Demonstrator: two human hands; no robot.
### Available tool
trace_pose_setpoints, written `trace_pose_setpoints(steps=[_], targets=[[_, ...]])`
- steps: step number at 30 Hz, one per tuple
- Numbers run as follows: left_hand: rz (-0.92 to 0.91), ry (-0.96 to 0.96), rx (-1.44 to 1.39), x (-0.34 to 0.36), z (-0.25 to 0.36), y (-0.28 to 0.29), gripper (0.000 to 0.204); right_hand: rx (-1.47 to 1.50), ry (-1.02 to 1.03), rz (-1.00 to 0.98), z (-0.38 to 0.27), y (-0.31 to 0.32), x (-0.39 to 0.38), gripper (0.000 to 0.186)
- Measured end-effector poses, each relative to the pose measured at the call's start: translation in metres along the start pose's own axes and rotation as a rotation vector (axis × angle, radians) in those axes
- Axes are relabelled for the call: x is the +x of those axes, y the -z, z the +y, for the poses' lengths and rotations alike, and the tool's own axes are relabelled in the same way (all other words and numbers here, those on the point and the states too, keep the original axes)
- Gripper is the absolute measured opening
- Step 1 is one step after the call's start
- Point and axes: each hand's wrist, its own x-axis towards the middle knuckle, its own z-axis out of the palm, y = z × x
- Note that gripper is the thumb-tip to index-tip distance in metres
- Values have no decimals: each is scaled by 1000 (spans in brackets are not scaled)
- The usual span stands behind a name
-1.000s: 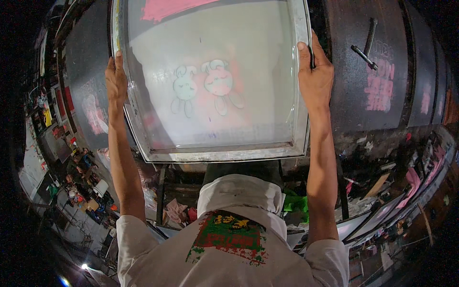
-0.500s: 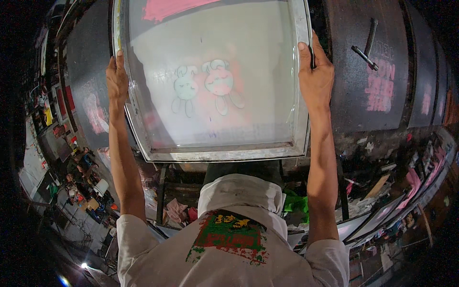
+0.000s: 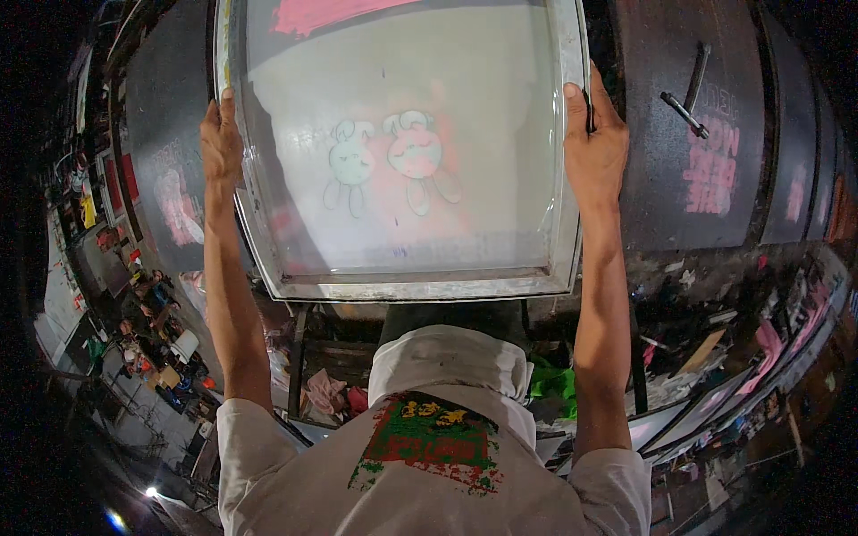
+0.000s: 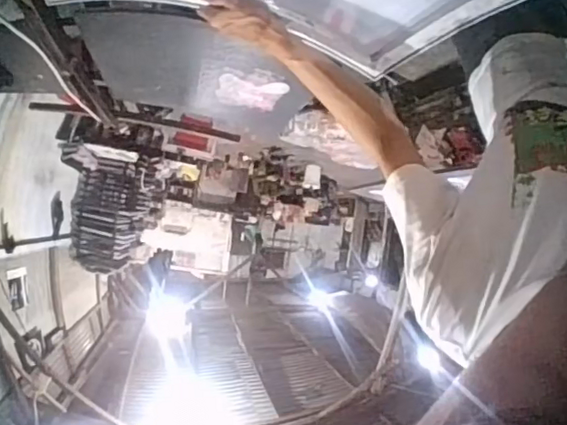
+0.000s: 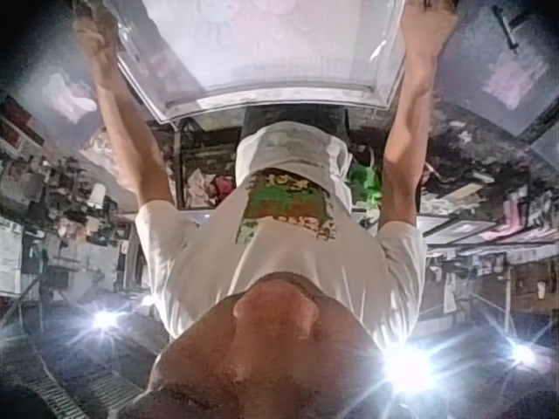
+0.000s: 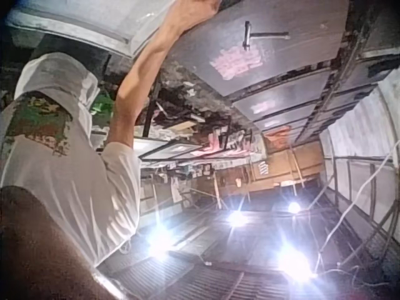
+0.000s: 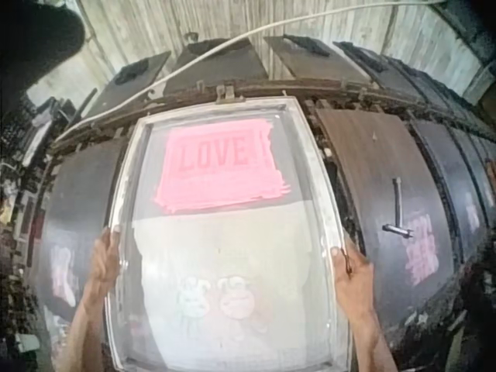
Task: Using a heat gun to dry ink on a shirt and aligning a screen printing frame on a pallet.
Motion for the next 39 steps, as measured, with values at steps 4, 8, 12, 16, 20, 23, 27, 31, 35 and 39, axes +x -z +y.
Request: trace_pose_setpoints(steps=[4,8,12,16,20,23,27,31,35,39], targets=[[6,-39,3,1,-3,1,83,-15,19,11,5,-1,1,44],[11,-43,-9,-3,3,0,82,0,42,20,4,-2,1,44],[27,-49,3,-2,1,0,80,49,14,7,4,-4,1,45],[16,-43,-17,-4,5,0,77,54,-13,-3,-2,-2,0,49],[10,-36,-10,-5,6,-1,76,25,22,5,7,-3,2,52],[32,-70,-50,-4,4,-1,77,-9,32,11,10,-3,2,44],[33,-60,-22,-5,5,-2,80,8,7,3,12,-3,2,45],[81,-103,-25,-4,1,-4,79,-1,6,5,13,-3,2,46],[44,-79,-33,-3,1,-3,76,15,-9,7,7,-4,2,46],[59,-82,8,0,-4,-5,75,35,-5,12,7,-4,2,46]])
